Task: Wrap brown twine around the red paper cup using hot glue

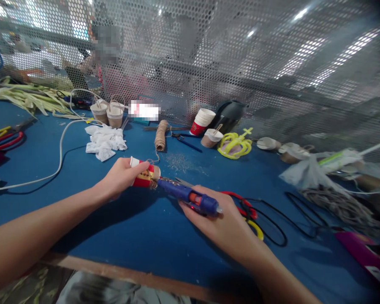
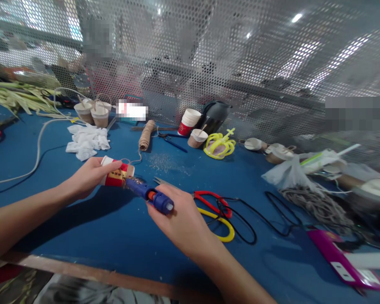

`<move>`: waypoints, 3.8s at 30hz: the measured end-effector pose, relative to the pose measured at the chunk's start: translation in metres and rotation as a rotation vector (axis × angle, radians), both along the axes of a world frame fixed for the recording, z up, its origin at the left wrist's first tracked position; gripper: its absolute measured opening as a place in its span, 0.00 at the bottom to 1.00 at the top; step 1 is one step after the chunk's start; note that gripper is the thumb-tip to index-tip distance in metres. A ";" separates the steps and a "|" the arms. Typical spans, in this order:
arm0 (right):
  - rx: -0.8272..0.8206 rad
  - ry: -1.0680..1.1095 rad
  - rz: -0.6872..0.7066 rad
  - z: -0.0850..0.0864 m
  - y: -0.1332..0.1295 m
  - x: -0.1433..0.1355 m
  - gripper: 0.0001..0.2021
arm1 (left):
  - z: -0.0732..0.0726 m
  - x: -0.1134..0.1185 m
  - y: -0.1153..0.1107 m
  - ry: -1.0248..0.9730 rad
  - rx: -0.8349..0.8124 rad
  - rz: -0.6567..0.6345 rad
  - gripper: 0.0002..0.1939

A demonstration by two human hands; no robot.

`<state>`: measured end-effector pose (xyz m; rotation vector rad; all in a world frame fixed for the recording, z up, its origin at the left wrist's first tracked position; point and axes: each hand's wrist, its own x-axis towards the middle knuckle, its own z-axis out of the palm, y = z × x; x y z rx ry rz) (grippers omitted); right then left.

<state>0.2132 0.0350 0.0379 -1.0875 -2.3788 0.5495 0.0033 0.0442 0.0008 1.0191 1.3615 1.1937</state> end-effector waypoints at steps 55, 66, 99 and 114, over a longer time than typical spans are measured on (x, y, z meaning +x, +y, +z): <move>-0.034 0.061 -0.141 0.002 0.001 0.006 0.07 | -0.006 0.003 -0.014 0.121 0.196 -0.072 0.15; -0.018 0.049 -0.077 0.000 -0.003 0.006 0.06 | 0.001 0.004 -0.011 0.007 0.088 -0.043 0.16; -0.073 0.087 -0.179 0.002 -0.001 0.010 0.07 | -0.002 0.004 -0.019 0.318 0.320 -0.058 0.15; -0.342 0.127 -0.171 0.014 0.012 0.011 0.10 | -0.008 0.002 -0.018 0.214 0.311 -0.057 0.13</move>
